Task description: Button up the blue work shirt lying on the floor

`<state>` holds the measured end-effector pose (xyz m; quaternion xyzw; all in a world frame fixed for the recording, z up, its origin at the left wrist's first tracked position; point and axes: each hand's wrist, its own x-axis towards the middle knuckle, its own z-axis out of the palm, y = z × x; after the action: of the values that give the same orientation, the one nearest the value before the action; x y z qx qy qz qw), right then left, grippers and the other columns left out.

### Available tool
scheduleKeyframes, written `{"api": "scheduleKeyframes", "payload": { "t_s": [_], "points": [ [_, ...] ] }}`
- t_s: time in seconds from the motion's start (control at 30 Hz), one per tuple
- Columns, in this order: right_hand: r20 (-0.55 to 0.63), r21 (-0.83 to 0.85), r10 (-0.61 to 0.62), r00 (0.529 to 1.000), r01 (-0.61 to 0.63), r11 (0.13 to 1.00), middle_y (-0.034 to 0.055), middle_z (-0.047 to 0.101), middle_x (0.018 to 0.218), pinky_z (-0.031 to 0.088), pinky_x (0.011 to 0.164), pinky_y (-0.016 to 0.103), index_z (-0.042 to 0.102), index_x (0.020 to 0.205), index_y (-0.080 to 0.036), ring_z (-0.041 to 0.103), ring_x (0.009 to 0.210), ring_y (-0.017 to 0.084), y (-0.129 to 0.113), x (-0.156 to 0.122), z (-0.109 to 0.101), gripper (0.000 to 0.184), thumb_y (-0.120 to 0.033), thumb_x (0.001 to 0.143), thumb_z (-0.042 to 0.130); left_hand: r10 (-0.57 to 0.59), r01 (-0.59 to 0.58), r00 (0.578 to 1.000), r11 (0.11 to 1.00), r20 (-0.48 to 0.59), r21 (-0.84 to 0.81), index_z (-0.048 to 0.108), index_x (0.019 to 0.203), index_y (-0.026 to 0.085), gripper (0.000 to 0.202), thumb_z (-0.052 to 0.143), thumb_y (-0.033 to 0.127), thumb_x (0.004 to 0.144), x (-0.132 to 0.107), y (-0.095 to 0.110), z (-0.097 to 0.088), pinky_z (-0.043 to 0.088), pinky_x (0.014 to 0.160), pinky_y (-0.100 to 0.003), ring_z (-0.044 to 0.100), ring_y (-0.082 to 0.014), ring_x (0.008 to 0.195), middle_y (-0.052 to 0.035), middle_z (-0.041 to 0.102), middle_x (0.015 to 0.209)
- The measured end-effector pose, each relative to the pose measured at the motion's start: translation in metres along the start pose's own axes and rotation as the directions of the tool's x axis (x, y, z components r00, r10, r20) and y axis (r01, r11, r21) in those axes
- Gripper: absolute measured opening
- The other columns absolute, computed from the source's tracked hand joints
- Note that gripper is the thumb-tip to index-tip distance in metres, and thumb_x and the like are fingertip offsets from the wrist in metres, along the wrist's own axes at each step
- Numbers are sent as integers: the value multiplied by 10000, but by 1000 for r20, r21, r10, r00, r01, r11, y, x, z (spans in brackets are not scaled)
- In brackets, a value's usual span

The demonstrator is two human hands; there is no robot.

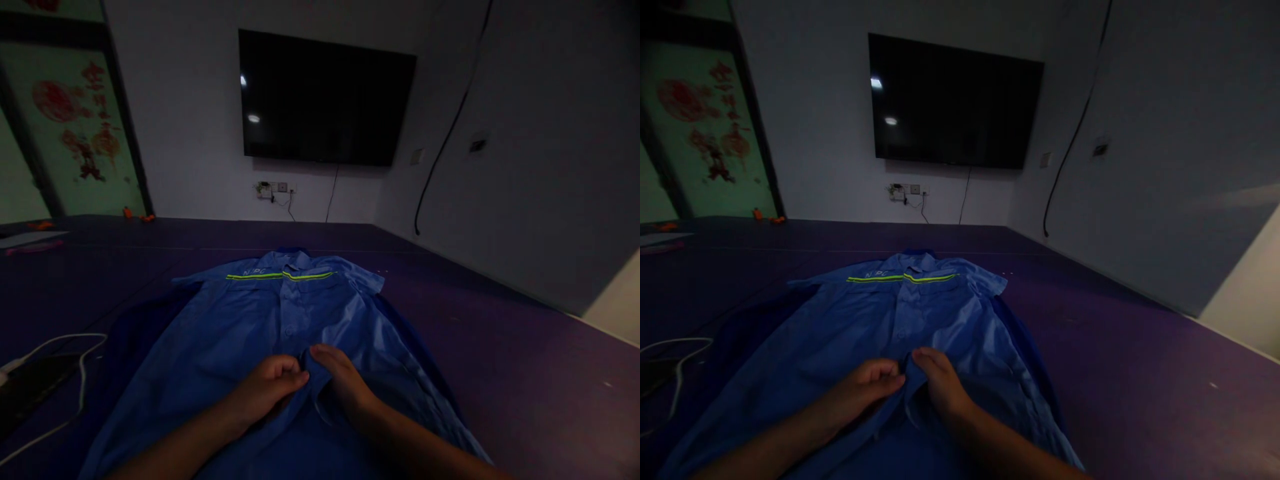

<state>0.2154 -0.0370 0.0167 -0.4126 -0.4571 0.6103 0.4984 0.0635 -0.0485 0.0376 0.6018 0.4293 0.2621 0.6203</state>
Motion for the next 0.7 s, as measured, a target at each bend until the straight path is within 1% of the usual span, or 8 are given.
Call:
{"api": "scheduleKeyframes", "payload": {
  "t_s": [0.1,0.17,0.27,0.33,0.43,0.53,0.63,0.7],
  "points": [
    [34,-23,1,999,0,1000,-36,448,533,343,563,236,519,553,-153,421,541,101,-2,0,1,408,-526,552,685,27,-28,999,999,29,23,376,617,183,464,550,613,625,-4,-4,-2,150,374,-198,236,-32,341,113,316,393],
    [-32,-51,-29,999,27,998,-23,478,556,353,588,243,542,558,-155,451,583,118,-3,1,-1,392,-518,548,690,31,-34,998,998,47,58,397,622,174,450,546,598,642,-9,-3,-3,182,388,-188,278,-30,346,106,365,394],
    [-189,-63,-59,980,48,997,4,541,646,375,663,257,595,629,-162,496,695,154,-5,2,-4,388,-518,522,704,18,-26,997,993,73,117,421,620,160,431,549,570,660,-13,0,-3,216,409,-178,340,-32,372,85,442,426],
    [-207,-80,-85,975,70,994,3,530,647,373,664,257,587,626,-162,487,695,152,-6,2,-4,409,-540,514,696,16,-27,996,991,84,134,432,631,157,427,543,568,666,-15,0,-3,217,404,-179,345,-33,371,80,453,434],
    [-45,-184,-143,989,133,974,-30,418,543,333,568,234,483,522,-167,405,575,107,-5,1,-2,433,-565,576,645,26,-38,995,990,94,133,439,660,159,437,515,590,674,-15,-3,-2,201,391,-186,329,-36,359,74,458,449],
    [123,-286,-158,980,188,940,-47,344,495,276,495,221,414,490,-170,335,506,80,-3,-1,1,466,-575,662,568,41,-49,997,990,70,128,433,676,162,435,476,594,701,-14,-7,-2,196,397,-190,318,-36,369,73,444,470],
    [178,-268,-110,978,155,951,-35,404,483,274,471,221,484,541,-160,358,469,80,-4,-2,3,472,-603,705,485,63,-66,998,989,24,134,434,680,163,418,470,578,715,-12,-9,-4,215,423,-194,317,-44,411,77,401,493],
    [212,-223,-93,973,140,965,-20,458,500,287,472,222,544,591,-148,385,465,85,-7,-3,3,461,-584,716,463,118,-113,993,983,-28,143,439,662,158,418,493,570,702,-11,-8,-6,259,462,-196,342,-58,481,67,385,535]
  ]
}}
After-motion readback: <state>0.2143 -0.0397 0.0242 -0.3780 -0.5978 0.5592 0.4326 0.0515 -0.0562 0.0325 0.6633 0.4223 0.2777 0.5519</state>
